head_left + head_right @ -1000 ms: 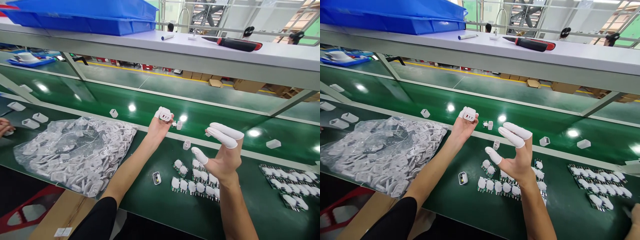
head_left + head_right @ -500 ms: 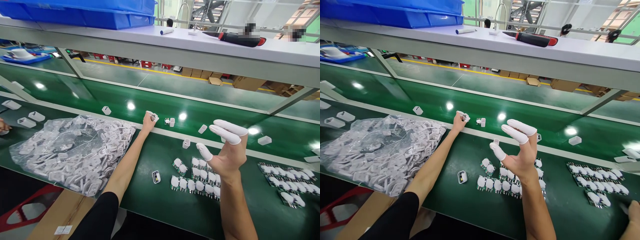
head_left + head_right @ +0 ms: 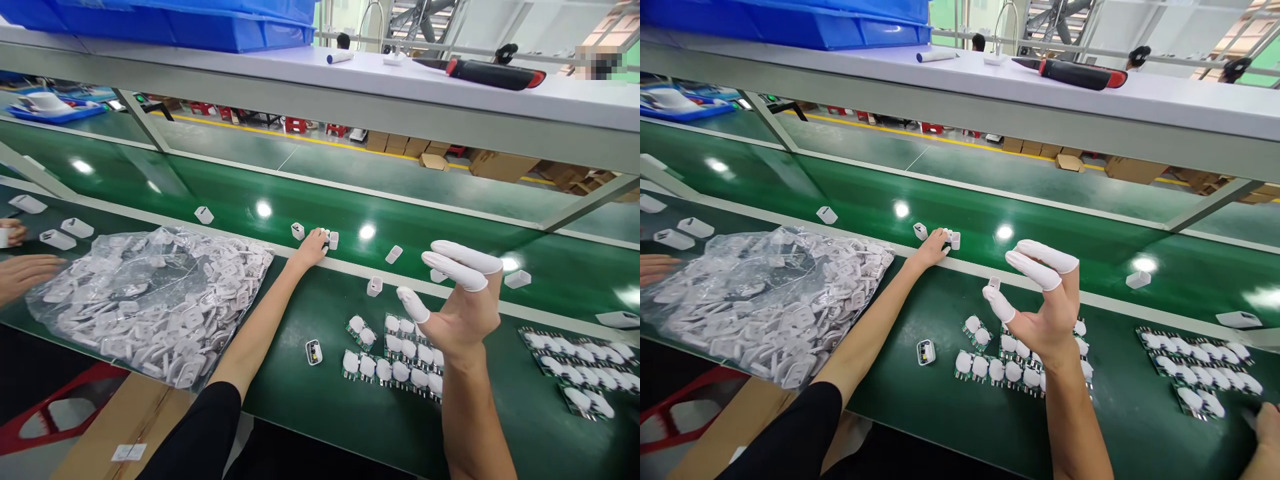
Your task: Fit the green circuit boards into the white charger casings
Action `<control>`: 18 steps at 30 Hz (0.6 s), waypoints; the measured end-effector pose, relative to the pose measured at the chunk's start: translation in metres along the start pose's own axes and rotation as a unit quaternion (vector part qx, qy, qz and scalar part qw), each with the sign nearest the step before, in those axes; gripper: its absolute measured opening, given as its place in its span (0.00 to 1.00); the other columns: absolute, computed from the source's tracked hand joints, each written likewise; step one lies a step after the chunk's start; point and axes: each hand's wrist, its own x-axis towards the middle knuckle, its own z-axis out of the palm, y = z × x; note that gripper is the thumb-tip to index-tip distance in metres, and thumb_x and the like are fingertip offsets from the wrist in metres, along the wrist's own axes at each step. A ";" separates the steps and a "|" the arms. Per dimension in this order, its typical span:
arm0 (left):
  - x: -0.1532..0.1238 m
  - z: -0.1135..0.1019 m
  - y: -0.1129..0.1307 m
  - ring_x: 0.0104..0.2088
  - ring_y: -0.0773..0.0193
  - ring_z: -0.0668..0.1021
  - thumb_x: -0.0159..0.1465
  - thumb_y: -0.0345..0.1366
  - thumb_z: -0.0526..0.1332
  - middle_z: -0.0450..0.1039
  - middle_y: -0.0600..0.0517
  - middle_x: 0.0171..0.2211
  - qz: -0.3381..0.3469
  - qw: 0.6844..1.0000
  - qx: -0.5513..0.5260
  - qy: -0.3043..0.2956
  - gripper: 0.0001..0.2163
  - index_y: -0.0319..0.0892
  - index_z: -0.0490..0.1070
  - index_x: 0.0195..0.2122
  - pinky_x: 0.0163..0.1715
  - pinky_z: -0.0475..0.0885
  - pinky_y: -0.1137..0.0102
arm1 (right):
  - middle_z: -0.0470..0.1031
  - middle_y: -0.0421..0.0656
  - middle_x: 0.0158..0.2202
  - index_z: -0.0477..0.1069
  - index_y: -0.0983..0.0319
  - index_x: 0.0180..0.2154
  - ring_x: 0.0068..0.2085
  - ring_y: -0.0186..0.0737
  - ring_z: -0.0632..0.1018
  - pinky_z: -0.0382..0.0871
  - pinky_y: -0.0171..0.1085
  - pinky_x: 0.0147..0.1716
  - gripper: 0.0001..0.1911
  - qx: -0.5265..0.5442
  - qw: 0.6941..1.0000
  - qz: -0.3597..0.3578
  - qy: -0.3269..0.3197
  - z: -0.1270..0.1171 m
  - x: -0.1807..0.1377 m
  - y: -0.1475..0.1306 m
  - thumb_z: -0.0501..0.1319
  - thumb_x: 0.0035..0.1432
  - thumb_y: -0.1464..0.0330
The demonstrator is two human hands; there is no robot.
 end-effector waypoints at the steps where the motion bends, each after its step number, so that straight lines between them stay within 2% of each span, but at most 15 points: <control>1: 0.000 0.002 -0.002 0.53 0.49 0.79 0.62 0.20 0.66 0.72 0.45 0.48 -0.007 1.000 0.007 -0.002 0.13 0.45 0.70 0.41 0.64 0.77 0.51 | 0.83 0.50 0.55 0.78 0.52 0.65 0.56 0.58 0.85 0.87 0.56 0.49 0.31 0.005 1.000 -0.002 0.001 0.000 0.000 0.000 0.78 0.62 0.67; 5: -0.001 0.002 -0.011 0.49 0.49 0.79 0.64 0.21 0.64 0.69 0.43 0.50 -0.042 0.999 0.023 0.025 0.12 0.43 0.69 0.43 0.60 0.79 0.49 | 0.83 0.49 0.56 0.78 0.51 0.66 0.56 0.58 0.84 0.88 0.56 0.48 0.32 0.011 1.000 0.000 -0.006 -0.001 -0.001 0.001 0.79 0.63 0.66; 9: 0.004 -0.006 -0.012 0.52 0.46 0.79 0.65 0.22 0.65 0.68 0.41 0.53 -0.071 0.994 0.020 0.084 0.14 0.42 0.68 0.48 0.61 0.78 0.46 | 0.82 0.50 0.58 0.78 0.51 0.66 0.55 0.58 0.85 0.89 0.55 0.45 0.33 0.014 1.000 0.008 -0.002 -0.001 -0.002 0.001 0.79 0.62 0.67; 12: 0.008 -0.015 -0.009 0.56 0.48 0.79 0.68 0.26 0.66 0.67 0.40 0.58 -0.066 0.990 0.002 0.123 0.16 0.42 0.68 0.55 0.63 0.77 0.48 | 0.82 0.50 0.57 0.79 0.51 0.66 0.55 0.57 0.85 0.89 0.55 0.46 0.33 0.011 1.000 0.007 0.004 -0.001 -0.001 0.001 0.79 0.62 0.68; 15: 0.010 -0.021 -0.005 0.56 0.54 0.81 0.69 0.29 0.67 0.68 0.43 0.59 -0.041 0.991 -0.023 0.124 0.17 0.44 0.68 0.57 0.63 0.79 0.55 | 0.82 0.49 0.57 0.79 0.51 0.65 0.54 0.57 0.86 0.89 0.55 0.46 0.32 0.012 1.000 -0.003 0.003 -0.002 0.001 0.000 0.79 0.61 0.68; 18: 0.008 -0.020 -0.003 0.54 0.54 0.82 0.66 0.27 0.68 0.69 0.44 0.57 -0.027 0.993 -0.032 0.107 0.16 0.44 0.72 0.54 0.61 0.80 0.57 | 0.82 0.49 0.57 0.79 0.51 0.64 0.52 0.56 0.86 0.89 0.55 0.45 0.30 0.005 1.000 -0.003 0.001 -0.002 0.001 -0.001 0.79 0.62 0.67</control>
